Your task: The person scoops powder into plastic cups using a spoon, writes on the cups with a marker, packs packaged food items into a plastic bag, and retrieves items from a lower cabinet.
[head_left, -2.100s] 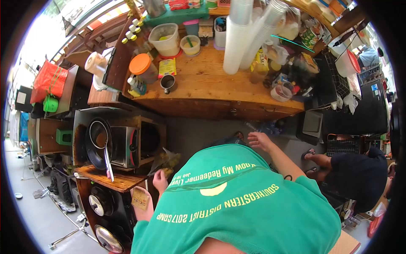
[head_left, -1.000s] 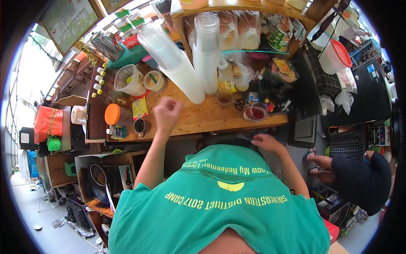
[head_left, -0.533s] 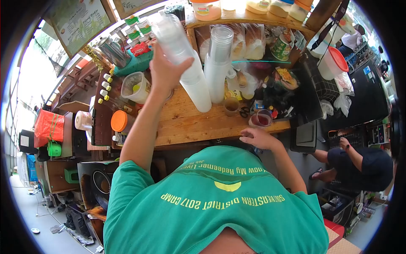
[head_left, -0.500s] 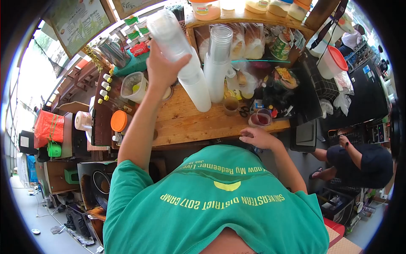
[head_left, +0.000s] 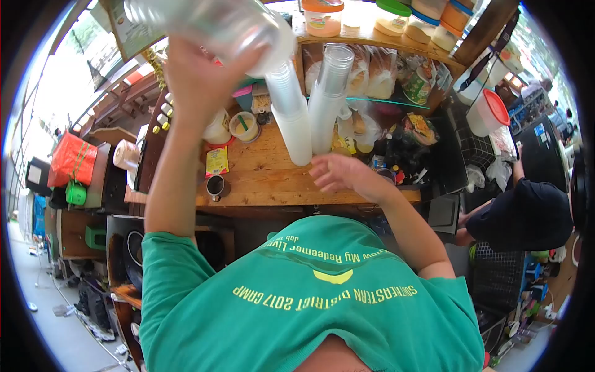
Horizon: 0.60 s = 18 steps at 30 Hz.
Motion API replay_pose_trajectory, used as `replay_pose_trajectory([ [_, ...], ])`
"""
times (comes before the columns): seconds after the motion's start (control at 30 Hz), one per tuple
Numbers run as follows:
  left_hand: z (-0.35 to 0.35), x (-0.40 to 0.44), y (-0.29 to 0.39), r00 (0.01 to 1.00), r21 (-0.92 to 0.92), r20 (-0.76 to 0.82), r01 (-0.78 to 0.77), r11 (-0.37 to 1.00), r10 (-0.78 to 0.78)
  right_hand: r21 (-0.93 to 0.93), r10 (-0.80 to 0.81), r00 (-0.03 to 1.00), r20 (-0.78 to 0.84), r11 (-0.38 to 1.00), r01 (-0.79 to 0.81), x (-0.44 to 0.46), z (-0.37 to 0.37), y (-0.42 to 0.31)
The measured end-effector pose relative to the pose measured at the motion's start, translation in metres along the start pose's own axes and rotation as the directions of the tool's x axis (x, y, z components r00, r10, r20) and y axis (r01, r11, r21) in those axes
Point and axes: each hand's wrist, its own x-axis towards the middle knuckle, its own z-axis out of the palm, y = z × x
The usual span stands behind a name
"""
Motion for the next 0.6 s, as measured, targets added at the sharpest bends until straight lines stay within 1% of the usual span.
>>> replay_pose_trajectory([
  [0.03,0.006,-0.028,0.005,0.993,0.158,0.099,-0.084,0.984,0.069,-0.006,0.004,1.000,0.016,1.000,-0.004,0.009,0.005,-0.008],
  [0.07,0.012,-0.057,0.011,0.971,0.294,0.196,-0.191,0.936,0.137,0.351,-0.080,0.983,0.167,0.936,0.017,0.017,0.010,-0.017],
  [0.1,0.029,-0.086,0.006,0.930,0.208,0.279,-0.303,0.930,0.241,0.660,-0.208,0.940,0.270,0.751,-0.023,0.023,0.014,-0.024],
  [0.13,0.046,-0.115,0.001,0.870,0.106,0.356,-0.400,0.910,0.341,0.756,-0.166,0.968,0.190,0.653,-0.036,0.025,0.020,-0.027],
  [0.17,0.058,-0.132,0.007,0.790,-0.101,0.367,-0.492,0.865,0.492,0.840,-0.109,0.988,0.113,0.541,-0.037,0.025,0.022,-0.028],
  [0.2,0.064,-0.152,0.021,0.779,-0.104,0.367,-0.508,0.855,0.508,0.866,-0.184,0.976,0.119,0.500,-0.011,0.036,0.010,-0.005],
  [0.23,0.068,-0.171,0.035,0.770,-0.104,0.367,-0.523,0.846,0.522,0.864,-0.178,0.976,0.126,0.503,-0.020,0.039,0.001,0.012],
  [0.27,0.072,-0.188,0.044,0.775,-0.094,0.365,-0.520,0.849,0.516,0.844,-0.106,0.988,0.111,0.536,-0.038,0.038,-0.008,0.027],
  [0.3,0.075,-0.203,0.050,0.787,-0.105,0.417,-0.454,0.885,0.454,0.821,-0.036,0.995,0.094,0.568,-0.057,0.037,-0.014,0.037],
  [0.33,0.077,-0.215,0.053,0.793,-0.111,0.469,-0.383,0.917,0.388,0.785,0.053,0.999,0.006,0.619,-0.038,0.032,-0.017,0.050],
  [0.37,0.075,-0.224,0.055,0.800,-0.098,0.466,-0.378,0.921,0.378,0.780,0.058,0.998,0.019,0.624,-0.051,0.026,-0.023,0.058],
  [0.43,0.065,-0.243,0.051,0.830,-0.123,0.530,-0.129,0.984,0.175,0.843,0.064,0.994,0.085,0.527,-0.106,0.009,-0.040,0.070],
  [0.47,0.059,-0.256,0.042,0.874,-0.043,0.480,-0.066,0.997,0.078,0.834,-0.029,0.997,0.067,0.551,-0.040,0.000,-0.052,0.073],
  [0.5,0.055,-0.267,0.028,0.912,0.034,0.407,0.033,0.999,-0.044,0.825,-0.121,0.991,0.058,0.565,0.021,-0.008,-0.063,0.076],
  [0.53,0.053,-0.292,0.007,0.926,0.111,0.297,0.208,0.972,-0.232,0.837,-0.085,0.995,-0.054,0.540,0.091,-0.019,-0.068,0.071],
  [0.57,0.052,-0.322,-0.021,0.890,0.230,0.161,0.387,0.893,-0.427,0.841,-0.041,0.986,-0.162,0.517,0.159,-0.032,-0.068,0.063],
  [0.6,0.049,-0.350,-0.052,0.716,0.202,0.047,0.676,0.708,-0.697,0.837,-0.072,0.979,-0.192,0.509,0.201,-0.045,-0.069,0.060],
])
